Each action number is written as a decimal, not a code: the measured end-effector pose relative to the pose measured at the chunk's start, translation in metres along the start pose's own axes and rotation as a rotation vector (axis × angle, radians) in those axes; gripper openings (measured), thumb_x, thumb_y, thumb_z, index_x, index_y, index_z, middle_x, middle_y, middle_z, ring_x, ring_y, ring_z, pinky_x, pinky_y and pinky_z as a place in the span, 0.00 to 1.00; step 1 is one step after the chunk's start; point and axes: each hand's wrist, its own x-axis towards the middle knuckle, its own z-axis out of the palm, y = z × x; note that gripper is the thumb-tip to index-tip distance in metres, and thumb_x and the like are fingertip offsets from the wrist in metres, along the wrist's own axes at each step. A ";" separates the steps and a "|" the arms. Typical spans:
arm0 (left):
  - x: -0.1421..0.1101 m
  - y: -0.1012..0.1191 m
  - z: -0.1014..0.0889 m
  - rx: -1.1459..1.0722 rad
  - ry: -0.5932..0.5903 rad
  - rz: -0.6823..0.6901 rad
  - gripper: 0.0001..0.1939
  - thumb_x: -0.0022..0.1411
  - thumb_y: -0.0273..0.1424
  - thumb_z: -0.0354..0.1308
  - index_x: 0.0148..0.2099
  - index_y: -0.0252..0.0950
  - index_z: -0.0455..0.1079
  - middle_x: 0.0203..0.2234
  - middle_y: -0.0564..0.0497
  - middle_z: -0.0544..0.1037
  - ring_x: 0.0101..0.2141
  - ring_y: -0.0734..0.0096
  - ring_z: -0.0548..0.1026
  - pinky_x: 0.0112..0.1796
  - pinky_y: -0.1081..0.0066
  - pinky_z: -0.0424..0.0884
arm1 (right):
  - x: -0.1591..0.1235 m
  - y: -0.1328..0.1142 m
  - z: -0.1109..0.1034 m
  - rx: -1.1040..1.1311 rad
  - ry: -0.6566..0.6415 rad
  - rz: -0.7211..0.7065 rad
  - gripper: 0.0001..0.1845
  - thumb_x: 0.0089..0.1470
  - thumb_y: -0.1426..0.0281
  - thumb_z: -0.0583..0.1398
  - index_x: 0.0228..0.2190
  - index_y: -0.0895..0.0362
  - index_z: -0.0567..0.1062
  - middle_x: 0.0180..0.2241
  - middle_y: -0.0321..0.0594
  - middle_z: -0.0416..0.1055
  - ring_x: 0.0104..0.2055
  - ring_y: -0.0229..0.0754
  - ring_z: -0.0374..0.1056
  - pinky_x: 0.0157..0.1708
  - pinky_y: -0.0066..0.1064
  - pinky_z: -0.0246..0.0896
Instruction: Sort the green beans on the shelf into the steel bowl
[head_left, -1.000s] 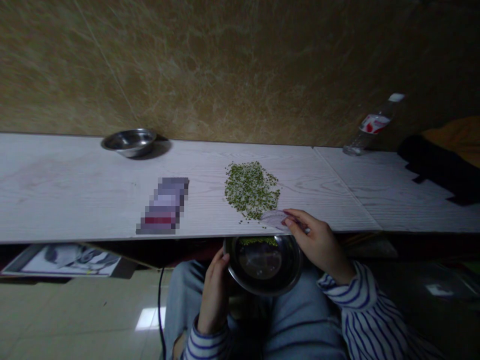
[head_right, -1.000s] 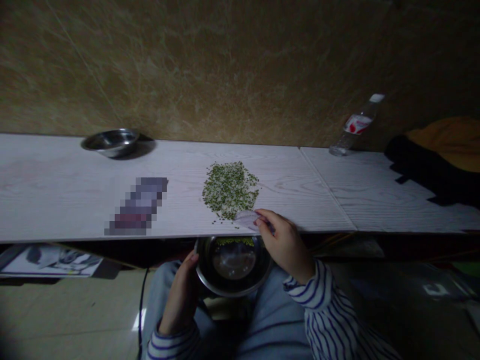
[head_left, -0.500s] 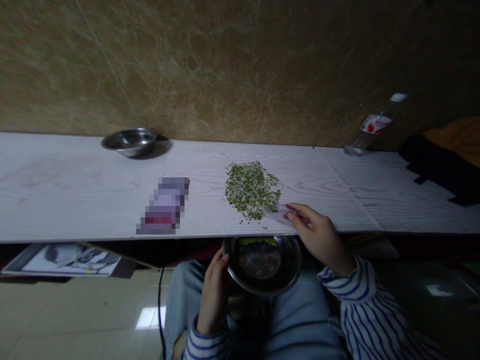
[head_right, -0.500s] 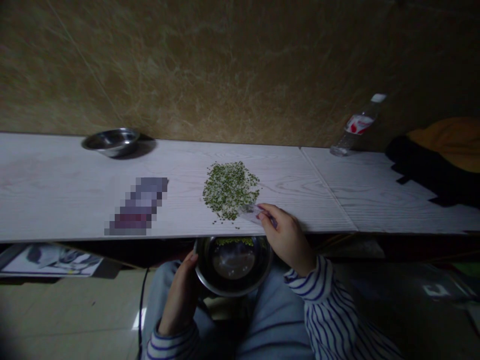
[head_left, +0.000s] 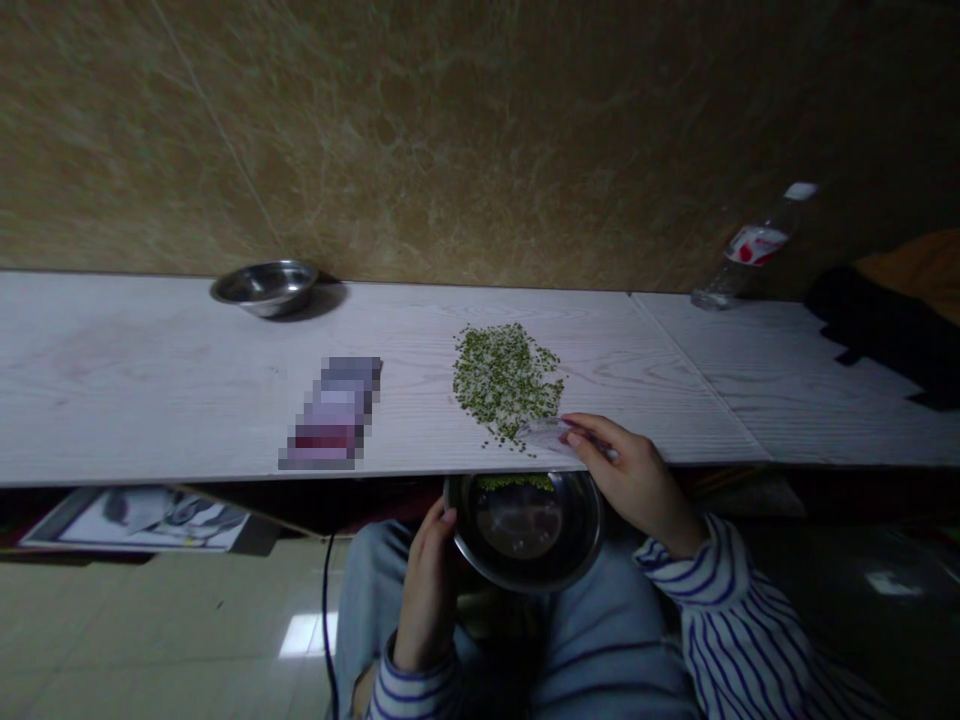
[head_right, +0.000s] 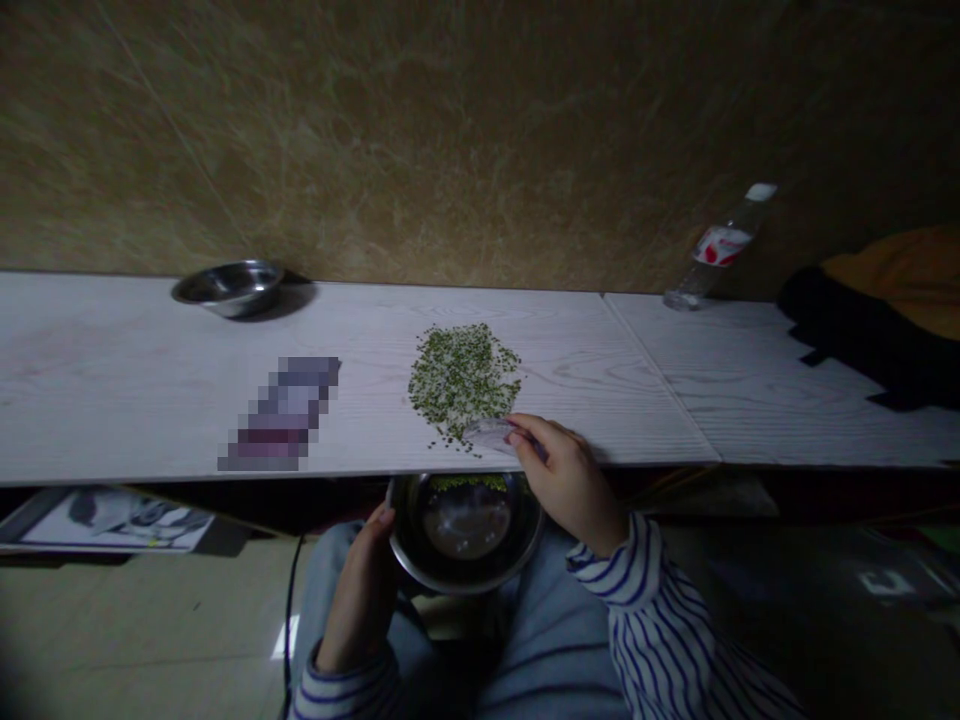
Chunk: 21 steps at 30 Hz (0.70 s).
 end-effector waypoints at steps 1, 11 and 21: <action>0.000 0.000 0.000 0.007 -0.007 0.009 0.23 0.55 0.44 0.63 0.51 0.40 0.77 0.54 0.44 0.79 0.58 0.45 0.71 0.47 0.59 0.73 | -0.001 0.000 0.000 0.001 -0.008 -0.007 0.15 0.61 0.66 0.57 0.45 0.55 0.80 0.42 0.44 0.81 0.43 0.47 0.78 0.44 0.37 0.73; -0.005 0.003 0.003 -0.058 -0.103 0.012 0.24 0.57 0.42 0.62 0.54 0.37 0.76 0.51 0.42 0.81 0.53 0.48 0.75 0.48 0.59 0.73 | -0.001 0.000 -0.001 -0.013 -0.011 -0.006 0.15 0.62 0.66 0.57 0.45 0.55 0.80 0.43 0.44 0.81 0.43 0.47 0.78 0.44 0.36 0.73; -0.005 0.008 0.005 -0.069 -0.092 0.062 0.23 0.56 0.41 0.63 0.51 0.36 0.78 0.48 0.42 0.82 0.53 0.49 0.76 0.50 0.60 0.72 | -0.002 -0.013 0.008 -0.026 -0.020 -0.022 0.15 0.61 0.67 0.57 0.45 0.57 0.80 0.43 0.45 0.81 0.43 0.47 0.78 0.45 0.37 0.73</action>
